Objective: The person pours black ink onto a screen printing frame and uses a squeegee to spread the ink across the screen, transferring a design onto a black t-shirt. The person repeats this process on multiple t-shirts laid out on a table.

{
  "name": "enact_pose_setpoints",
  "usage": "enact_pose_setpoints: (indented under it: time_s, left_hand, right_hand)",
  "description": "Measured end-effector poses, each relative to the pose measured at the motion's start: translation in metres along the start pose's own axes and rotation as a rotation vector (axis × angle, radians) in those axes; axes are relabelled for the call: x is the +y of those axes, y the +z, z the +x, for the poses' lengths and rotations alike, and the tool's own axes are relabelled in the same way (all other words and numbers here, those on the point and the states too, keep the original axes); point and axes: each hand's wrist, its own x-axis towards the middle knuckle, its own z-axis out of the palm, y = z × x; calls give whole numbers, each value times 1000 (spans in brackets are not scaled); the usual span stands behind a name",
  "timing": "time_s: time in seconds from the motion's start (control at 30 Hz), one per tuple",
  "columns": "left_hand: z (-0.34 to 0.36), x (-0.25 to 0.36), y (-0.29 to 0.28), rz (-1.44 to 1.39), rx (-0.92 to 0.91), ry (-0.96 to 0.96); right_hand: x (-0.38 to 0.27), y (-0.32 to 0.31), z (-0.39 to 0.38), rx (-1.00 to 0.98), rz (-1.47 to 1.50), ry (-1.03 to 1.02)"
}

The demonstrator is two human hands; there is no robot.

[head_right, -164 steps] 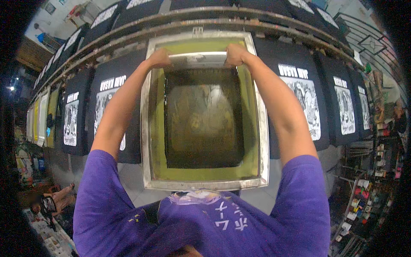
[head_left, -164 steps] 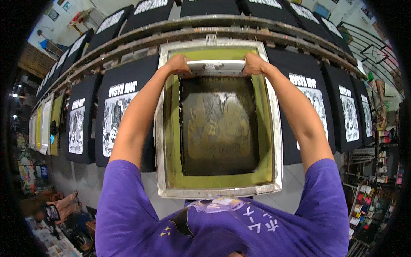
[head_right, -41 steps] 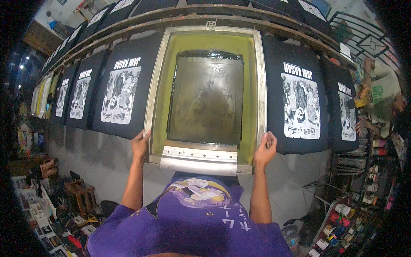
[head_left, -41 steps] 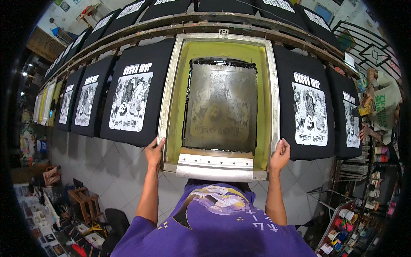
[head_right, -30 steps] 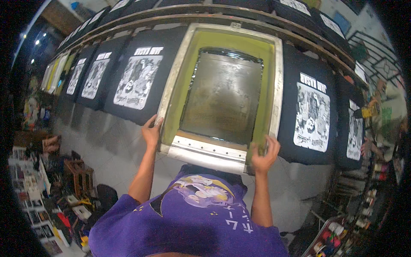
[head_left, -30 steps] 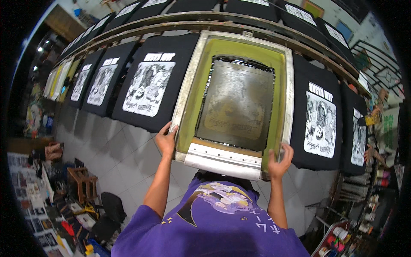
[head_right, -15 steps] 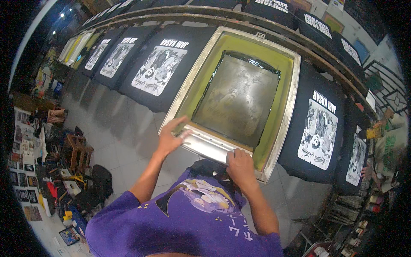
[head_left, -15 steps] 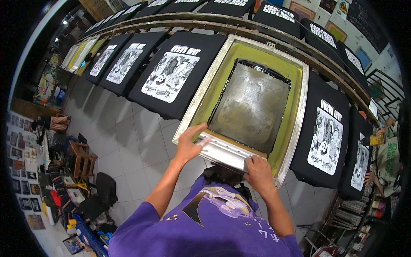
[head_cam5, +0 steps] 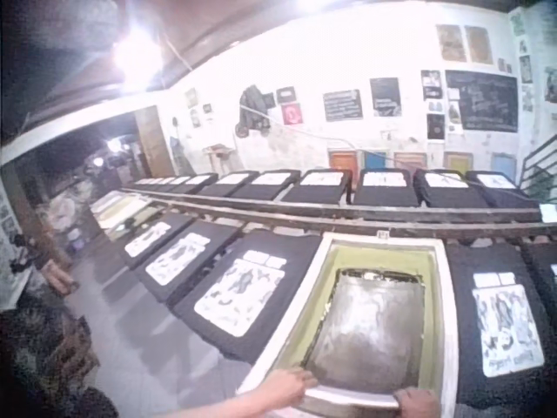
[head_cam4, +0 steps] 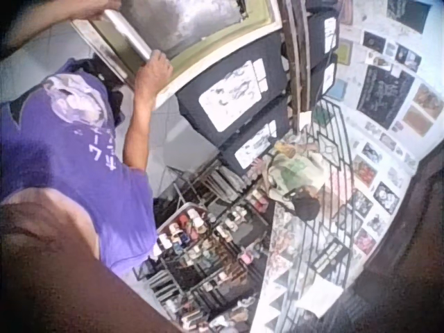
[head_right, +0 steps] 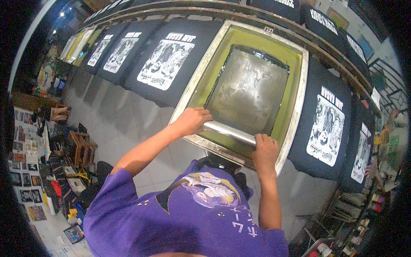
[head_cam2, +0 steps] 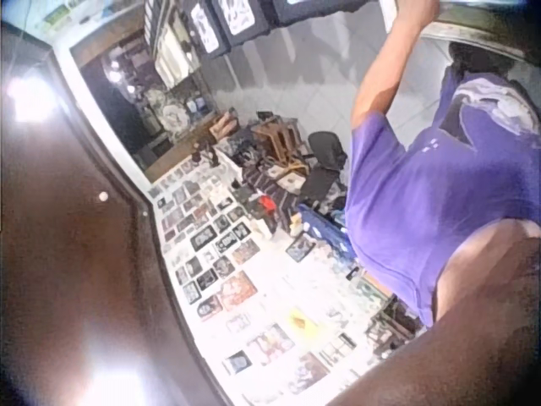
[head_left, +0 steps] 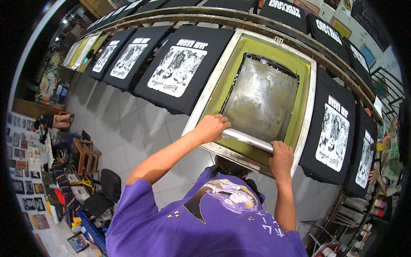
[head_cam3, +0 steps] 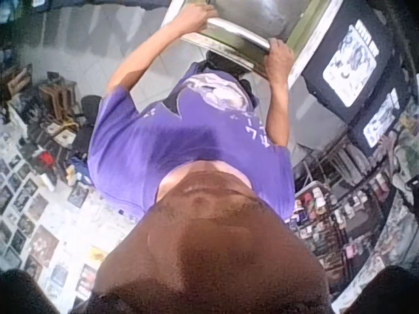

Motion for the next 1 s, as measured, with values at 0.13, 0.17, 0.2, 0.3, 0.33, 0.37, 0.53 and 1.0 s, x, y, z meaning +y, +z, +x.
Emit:
enact_pose_setpoints:
  time_s: [0.13, 0.17, 0.2, 0.3, 0.33, 0.37, 0.53, 1.0]
  left_hand:
    - [1, -5, 4, -59, 58, 14]
    - [1, -5, 6, -40, 41, -1]
    - [0, -5, 8, -24, 31, -8]
    - [-5, -1, 15, -29, 68, -32]
    - [-7, 1, 18, -31, 86, -37]
    - [-9, 3, 20, -42, 93, -58]
    - [-22, 9, 29, -56, 159, -39]
    - [73, -42, -28, -138, 151, -54]
  right_hand:
    - [-7, -6, 2, -30, 108, 190]
    - [-9, -7, 2, 3, 125, 197]
    - [-12, -7, 3, 21, 112, 151]
    - [-18, -2, 2, 37, 66, 141]
    - [-19, 1, 0, 46, 45, 150]
    - [-20, 4, -2, 57, 33, 145]
    - [-19, 24, -15, 216, -6, 79]
    - [27, -17, 75, 115, 38, 75]
